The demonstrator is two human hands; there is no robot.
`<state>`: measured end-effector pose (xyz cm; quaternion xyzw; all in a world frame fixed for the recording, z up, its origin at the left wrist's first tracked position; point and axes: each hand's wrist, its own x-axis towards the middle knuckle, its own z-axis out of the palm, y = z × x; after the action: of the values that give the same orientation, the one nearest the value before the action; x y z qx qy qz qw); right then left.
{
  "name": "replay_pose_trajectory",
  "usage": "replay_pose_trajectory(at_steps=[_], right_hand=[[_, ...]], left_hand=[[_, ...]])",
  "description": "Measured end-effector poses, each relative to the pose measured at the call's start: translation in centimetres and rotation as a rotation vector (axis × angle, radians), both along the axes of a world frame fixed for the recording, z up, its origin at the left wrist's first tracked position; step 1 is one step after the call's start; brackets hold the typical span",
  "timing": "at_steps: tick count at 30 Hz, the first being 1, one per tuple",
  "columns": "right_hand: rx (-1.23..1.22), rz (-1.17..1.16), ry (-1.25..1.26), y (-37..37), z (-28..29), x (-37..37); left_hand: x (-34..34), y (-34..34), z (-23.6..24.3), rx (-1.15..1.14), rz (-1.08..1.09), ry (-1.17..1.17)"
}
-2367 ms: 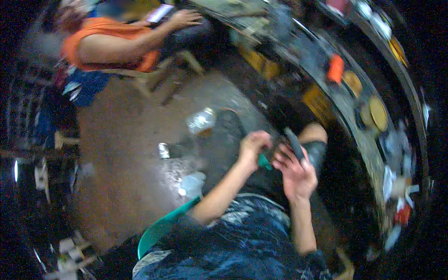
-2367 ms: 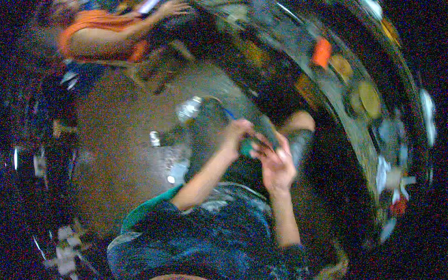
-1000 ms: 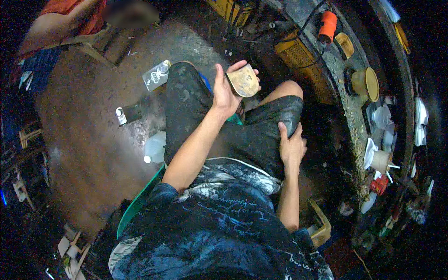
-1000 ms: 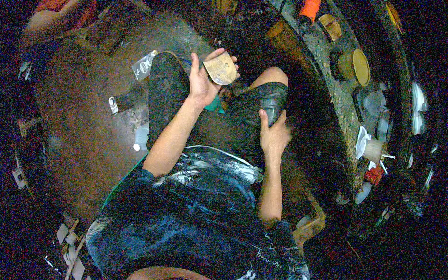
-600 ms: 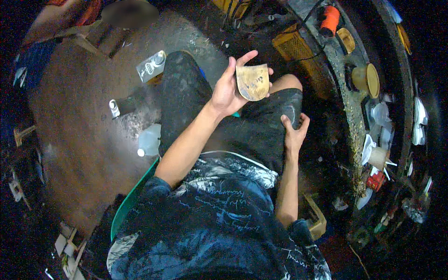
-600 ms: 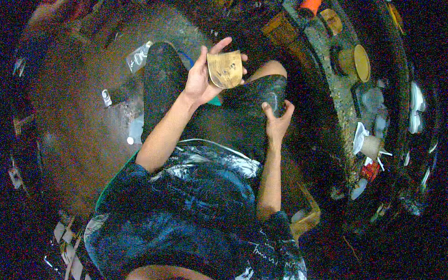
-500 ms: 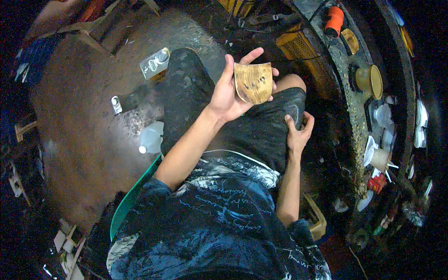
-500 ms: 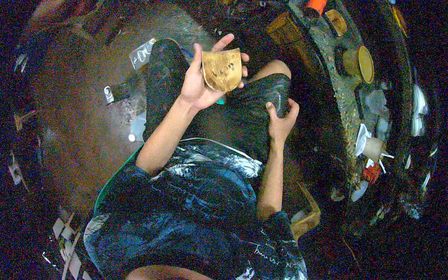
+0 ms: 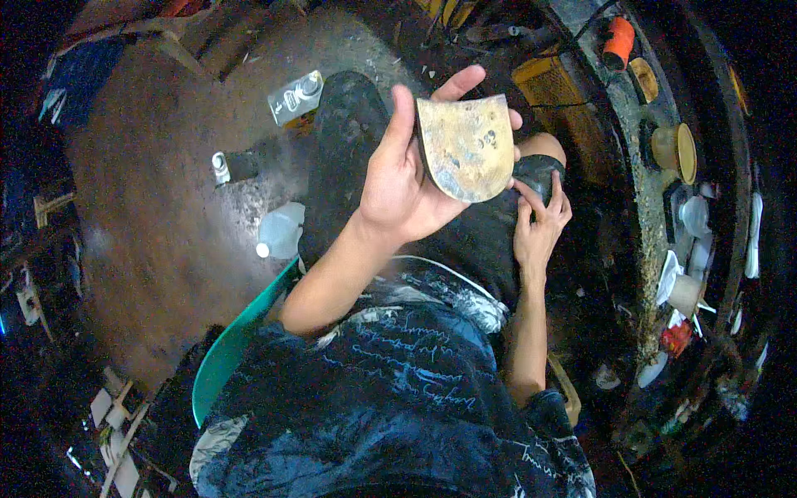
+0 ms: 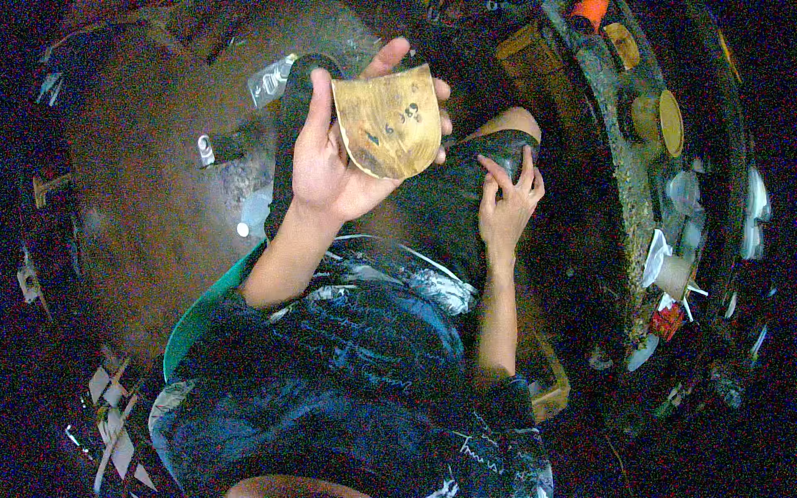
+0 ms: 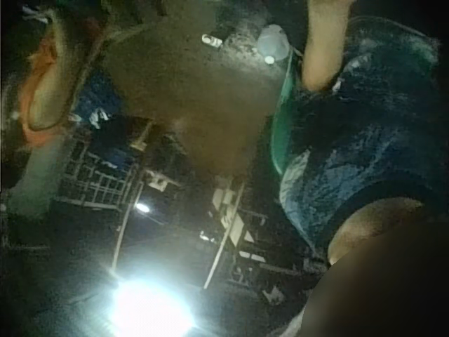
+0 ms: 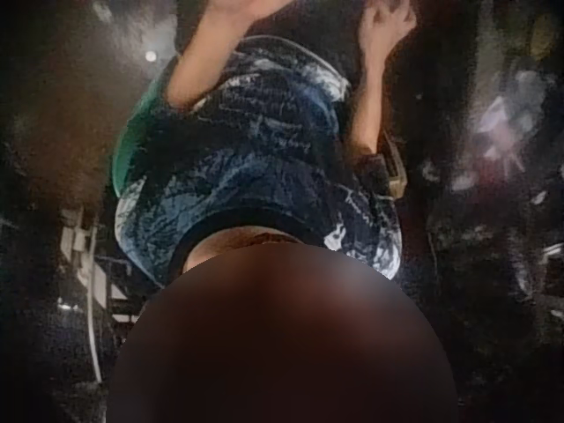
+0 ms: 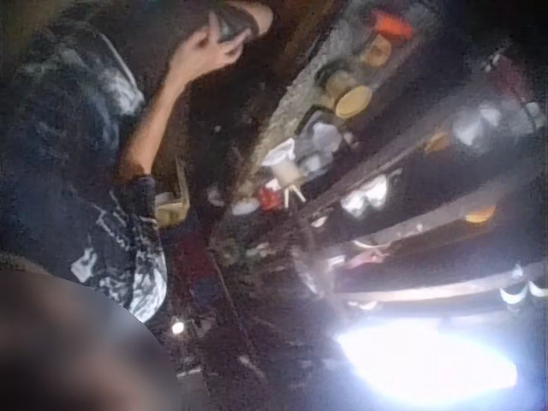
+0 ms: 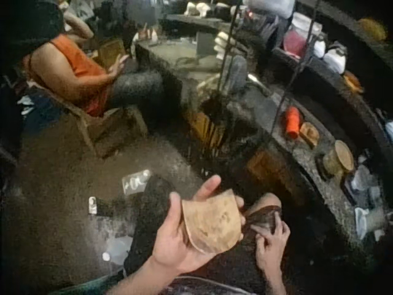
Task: The person uses a handheld torch to heat a small curved shoe part, then wipes it with a tissue. They place the part on a workbench, pick up another similar part, and continue wiping and handling both parts.
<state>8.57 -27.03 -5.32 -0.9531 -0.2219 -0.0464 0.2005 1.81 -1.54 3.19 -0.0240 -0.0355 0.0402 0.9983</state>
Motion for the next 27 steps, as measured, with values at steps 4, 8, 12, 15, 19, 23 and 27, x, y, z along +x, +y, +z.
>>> replay_pose_trajectory(at_steps=[4,8,12,15,19,23,27], right_hand=[[0.000,0.043,0.105,1.0,2.7,-0.1],[0.491,0.129,0.283,4.5,8.3,-2.5],[0.509,0.319,-0.008,7.9,12.6,-5.4],[0.387,0.365,-0.145,9.7,13.2,-6.3],[0.210,0.428,-0.122,9.9,13.2,-6.4],[0.214,0.413,-0.148,9.7,12.9,-6.6],[0.260,0.382,-0.197,9.6,12.7,-6.8]], left_hand=[[-0.1,0.4,0.3,0.063,0.024,-0.007],[0.0,0.8,0.3,0.106,0.037,-0.018],[-0.2,0.5,0.3,0.236,0.102,0.044],[-0.3,0.2,0.4,0.195,0.068,0.034],[-0.3,-0.2,0.7,0.248,0.091,0.093],[-0.7,0.0,0.8,0.207,0.072,0.086],[-1.1,0.0,0.6,0.353,0.100,0.164]])
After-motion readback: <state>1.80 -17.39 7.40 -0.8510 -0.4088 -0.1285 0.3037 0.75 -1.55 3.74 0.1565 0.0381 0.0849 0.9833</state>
